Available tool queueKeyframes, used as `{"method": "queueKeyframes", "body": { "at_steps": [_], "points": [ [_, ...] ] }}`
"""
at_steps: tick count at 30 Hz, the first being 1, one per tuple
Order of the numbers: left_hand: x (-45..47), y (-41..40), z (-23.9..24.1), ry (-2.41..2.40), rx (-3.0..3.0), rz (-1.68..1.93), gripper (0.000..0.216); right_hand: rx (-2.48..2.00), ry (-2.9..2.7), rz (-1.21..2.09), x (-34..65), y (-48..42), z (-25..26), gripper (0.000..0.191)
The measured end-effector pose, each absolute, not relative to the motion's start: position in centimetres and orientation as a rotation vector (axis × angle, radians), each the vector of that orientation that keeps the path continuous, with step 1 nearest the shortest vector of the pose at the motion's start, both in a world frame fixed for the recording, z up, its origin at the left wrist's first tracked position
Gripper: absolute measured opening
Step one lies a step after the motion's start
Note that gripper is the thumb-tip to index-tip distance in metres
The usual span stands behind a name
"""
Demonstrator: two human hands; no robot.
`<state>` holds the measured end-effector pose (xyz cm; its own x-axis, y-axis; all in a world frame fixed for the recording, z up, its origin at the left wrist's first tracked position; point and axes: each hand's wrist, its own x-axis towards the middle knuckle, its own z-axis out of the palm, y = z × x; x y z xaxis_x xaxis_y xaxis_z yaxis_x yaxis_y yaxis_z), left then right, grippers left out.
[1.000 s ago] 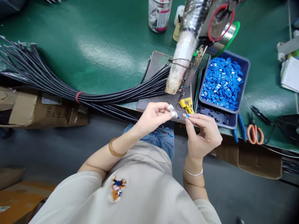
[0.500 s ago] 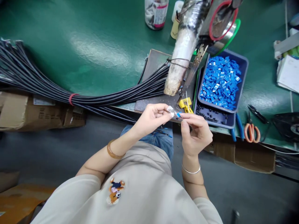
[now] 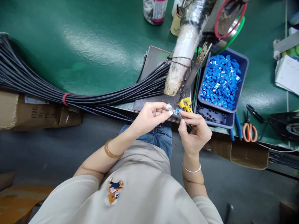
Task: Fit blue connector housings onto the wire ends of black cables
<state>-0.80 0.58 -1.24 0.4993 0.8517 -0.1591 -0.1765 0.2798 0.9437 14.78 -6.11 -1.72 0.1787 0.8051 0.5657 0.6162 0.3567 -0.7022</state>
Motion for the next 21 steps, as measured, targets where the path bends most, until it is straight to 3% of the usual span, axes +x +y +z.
{"method": "queueKeyframes", "body": {
  "at_steps": [21],
  "points": [
    [0.5,1.0,-0.6,0.82,1.017,0.917,0.008,-1.289,-1.737,-0.018,15.3,-5.1,-1.3,0.021]
  ]
}}
